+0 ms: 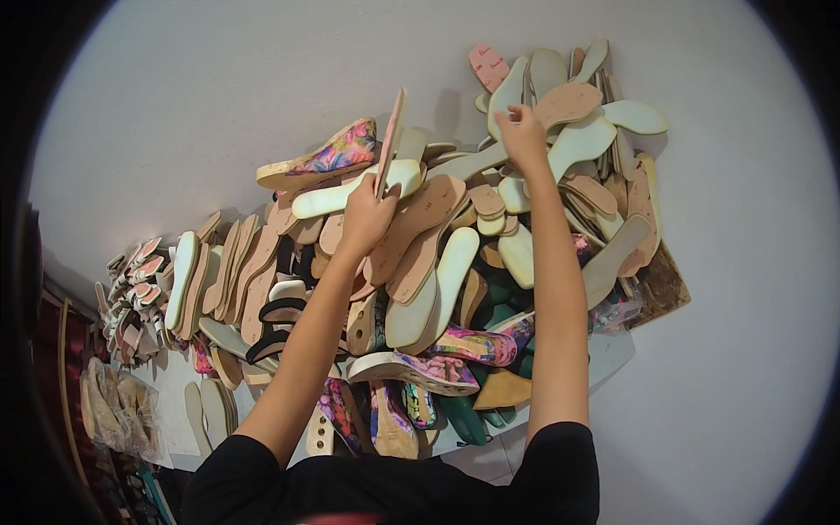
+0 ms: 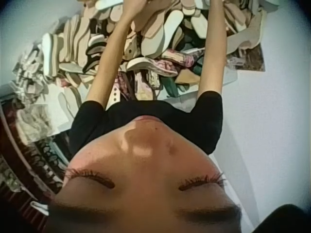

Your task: The recorder is organizing and sorting shoe soles and insoles on a work table, likely for further processing in shoe manufacturing.

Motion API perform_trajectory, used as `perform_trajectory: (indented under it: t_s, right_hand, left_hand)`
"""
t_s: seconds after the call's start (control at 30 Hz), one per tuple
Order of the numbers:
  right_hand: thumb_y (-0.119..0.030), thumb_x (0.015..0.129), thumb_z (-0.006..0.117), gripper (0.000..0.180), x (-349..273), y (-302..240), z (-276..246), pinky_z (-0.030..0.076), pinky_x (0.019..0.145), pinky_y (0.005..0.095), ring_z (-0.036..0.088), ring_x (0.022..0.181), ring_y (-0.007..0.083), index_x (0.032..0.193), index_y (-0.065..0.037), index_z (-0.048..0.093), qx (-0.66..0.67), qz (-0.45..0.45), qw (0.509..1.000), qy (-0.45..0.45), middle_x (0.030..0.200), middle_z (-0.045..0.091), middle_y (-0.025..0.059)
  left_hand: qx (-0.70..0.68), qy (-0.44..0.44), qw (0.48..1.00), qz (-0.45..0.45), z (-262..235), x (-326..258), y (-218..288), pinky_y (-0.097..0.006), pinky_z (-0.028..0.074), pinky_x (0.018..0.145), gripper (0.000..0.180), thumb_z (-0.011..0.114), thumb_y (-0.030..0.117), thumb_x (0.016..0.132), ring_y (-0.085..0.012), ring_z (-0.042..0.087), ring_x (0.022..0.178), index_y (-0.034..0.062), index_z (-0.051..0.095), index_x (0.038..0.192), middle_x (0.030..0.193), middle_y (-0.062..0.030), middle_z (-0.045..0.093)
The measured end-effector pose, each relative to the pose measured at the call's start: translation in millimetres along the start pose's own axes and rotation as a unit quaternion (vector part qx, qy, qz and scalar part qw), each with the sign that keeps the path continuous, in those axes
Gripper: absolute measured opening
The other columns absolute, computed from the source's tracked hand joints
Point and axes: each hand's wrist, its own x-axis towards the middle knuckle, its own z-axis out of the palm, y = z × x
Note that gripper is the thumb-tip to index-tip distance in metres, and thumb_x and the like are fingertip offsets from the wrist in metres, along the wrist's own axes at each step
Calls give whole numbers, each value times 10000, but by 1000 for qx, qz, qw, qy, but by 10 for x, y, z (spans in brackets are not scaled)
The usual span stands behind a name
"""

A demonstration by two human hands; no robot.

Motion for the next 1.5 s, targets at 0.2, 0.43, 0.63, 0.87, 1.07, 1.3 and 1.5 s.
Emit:
perform_trajectory:
  t_s: [0.2,0.43,0.63,0.87,1.07,1.3,1.5]
  right_hand:
    - [-416,691,656,696,30,23,542,324,912,441,453,1097,340,1190,-6,397,-348,55,932,-85,1179,436,213]
    - [-339,711,657,564,-26,6,679,357,844,418,499,1026,303,1133,-38,437,-412,46,910,-15,1101,474,153]
    - [-223,732,587,305,-99,95,1022,368,829,431,526,983,309,980,-48,562,-245,-158,956,-13,1039,535,135]
    - [-494,659,561,615,-445,-612,1634,304,925,444,440,1139,323,1094,-61,585,-296,147,866,-376,1198,507,181]
    - [-581,558,678,864,-489,-622,1909,376,903,412,425,1159,294,1171,3,508,-275,201,869,-358,1224,482,154]
    - [-505,564,686,883,-514,-635,1806,359,927,415,394,1166,329,1222,20,419,-213,224,896,-319,1234,432,212]
    - [-351,615,764,701,-587,-711,1379,439,783,313,529,937,210,1102,33,436,280,175,943,-41,1051,521,156]
  left_hand:
    - [259,130,952,97,83,-70,-275,-486,352,811,513,717,153,588,-282,402,1107,25,443,1003,1132,-109,470]
    - [330,98,936,73,-265,115,-710,-464,334,781,498,703,132,554,-269,477,975,77,456,982,990,-71,501]
    - [296,130,946,6,-563,87,-760,-459,354,801,475,691,266,616,-300,511,959,40,481,978,960,-133,552]
    - [78,62,992,-74,-990,-55,-1094,-317,431,744,492,697,303,686,-225,572,831,-42,518,988,887,-152,594]
    - [41,119,985,-120,-1230,-201,-1062,-362,443,750,556,719,299,637,-339,581,859,-58,479,989,929,-230,588]
    - [89,163,971,-152,-1465,-411,-1394,-376,427,777,576,743,248,595,-361,561,902,-68,463,987,947,-253,565]
    - [169,205,935,-236,-1714,-538,-1419,-432,392,835,645,763,278,579,-355,522,978,-58,452,1034,1026,-234,543]
